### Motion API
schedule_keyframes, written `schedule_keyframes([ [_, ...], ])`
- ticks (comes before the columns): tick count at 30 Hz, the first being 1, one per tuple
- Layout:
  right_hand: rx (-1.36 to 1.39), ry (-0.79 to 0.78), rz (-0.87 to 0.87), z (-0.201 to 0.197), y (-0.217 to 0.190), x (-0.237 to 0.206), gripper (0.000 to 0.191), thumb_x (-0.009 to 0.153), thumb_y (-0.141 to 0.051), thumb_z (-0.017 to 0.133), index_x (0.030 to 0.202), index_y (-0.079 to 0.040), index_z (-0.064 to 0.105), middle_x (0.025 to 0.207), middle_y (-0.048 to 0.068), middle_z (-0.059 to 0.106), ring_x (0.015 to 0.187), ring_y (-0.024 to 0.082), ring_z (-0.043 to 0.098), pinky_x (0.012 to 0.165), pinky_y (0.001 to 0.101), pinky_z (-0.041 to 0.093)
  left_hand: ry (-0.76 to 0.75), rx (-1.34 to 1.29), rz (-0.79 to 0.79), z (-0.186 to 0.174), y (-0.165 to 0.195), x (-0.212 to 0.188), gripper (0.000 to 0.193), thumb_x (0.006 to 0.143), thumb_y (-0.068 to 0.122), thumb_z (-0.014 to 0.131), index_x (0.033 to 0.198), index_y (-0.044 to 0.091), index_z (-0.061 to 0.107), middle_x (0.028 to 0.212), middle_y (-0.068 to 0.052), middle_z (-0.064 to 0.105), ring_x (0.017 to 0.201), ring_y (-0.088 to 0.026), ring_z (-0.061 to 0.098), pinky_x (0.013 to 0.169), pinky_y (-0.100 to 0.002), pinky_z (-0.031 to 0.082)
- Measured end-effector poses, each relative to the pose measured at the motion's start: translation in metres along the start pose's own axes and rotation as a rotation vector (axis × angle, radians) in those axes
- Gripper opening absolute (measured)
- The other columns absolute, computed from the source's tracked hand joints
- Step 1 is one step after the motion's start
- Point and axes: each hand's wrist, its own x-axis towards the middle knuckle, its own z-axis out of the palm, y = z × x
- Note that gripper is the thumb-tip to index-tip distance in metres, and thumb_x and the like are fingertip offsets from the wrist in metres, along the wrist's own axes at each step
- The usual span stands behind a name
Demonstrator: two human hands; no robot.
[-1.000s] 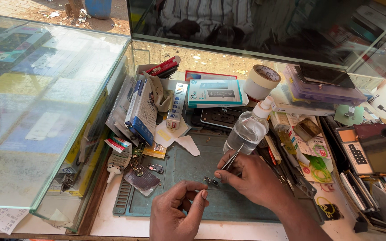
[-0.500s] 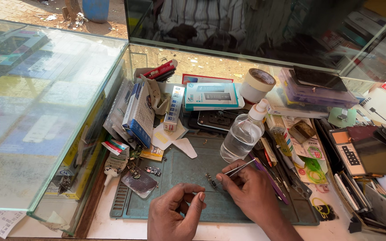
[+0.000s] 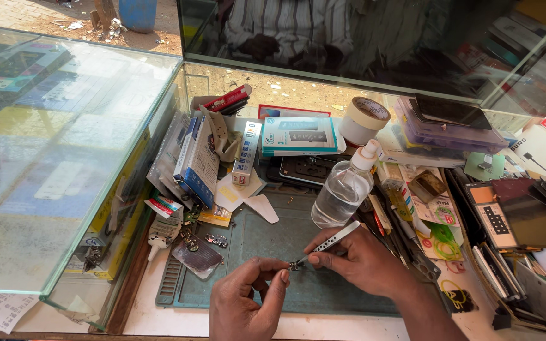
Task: The person uses tweezers to manipulate a small electronic component on a cluttered workbench. They repeatedly adjust and reposition the component while holding it with their left hand.
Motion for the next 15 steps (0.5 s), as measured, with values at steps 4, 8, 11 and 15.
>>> schedule_keyframes([
  [4, -0.06, -0.078, -0.061, -0.008, -0.016, 0.007, 0.019, 0.087, -0.023, 0.075, 0.099, -0.008, 0.077, 0.084, 0.002, 0.079, 0.08, 0.012, 0.077, 0.071, 0.0309, 0.061, -0.01, -0.002, -0.003, 0.0, -0.002, 0.001, 0.012, 0.084, 0.006, 0.074, 0.094, 0.005, 0.079, 0.069, -0.006, 0.08, 0.056, -0.009, 0.073, 0.049, -0.025, 0.053],
  [8, -0.267, -0.104, -0.108, -0.009, -0.034, 0.009, 0.021, 0.086, -0.029, 0.077, 0.096, -0.01, 0.078, 0.08, 0.004, 0.078, 0.073, 0.016, 0.075, 0.067, 0.0326, 0.058, -0.007, -0.006, -0.034, -0.001, -0.004, 0.0, 0.013, 0.083, 0.006, 0.074, 0.095, 0.005, 0.079, 0.068, -0.006, 0.08, 0.054, -0.009, 0.073, 0.047, -0.025, 0.051],
  [11, -0.351, -0.13, -0.041, -0.007, -0.041, 0.01, 0.022, 0.088, -0.032, 0.075, 0.097, -0.013, 0.078, 0.073, 0.006, 0.074, 0.067, 0.017, 0.072, 0.064, 0.035, 0.055, -0.022, -0.01, -0.073, 0.0, -0.004, -0.001, 0.013, 0.082, 0.006, 0.075, 0.094, 0.006, 0.079, 0.067, -0.006, 0.079, 0.055, -0.007, 0.074, 0.047, -0.024, 0.052],
  [15, -0.221, -0.094, -0.066, -0.005, -0.041, 0.013, 0.022, 0.086, -0.031, 0.076, 0.094, -0.011, 0.077, 0.072, -0.001, 0.073, 0.063, 0.012, 0.072, 0.061, 0.0324, 0.056, -0.001, 0.014, -0.091, 0.002, -0.004, 0.002, 0.013, 0.081, 0.007, 0.077, 0.093, 0.006, 0.081, 0.063, -0.006, 0.079, 0.054, -0.008, 0.072, 0.048, -0.024, 0.05],
])
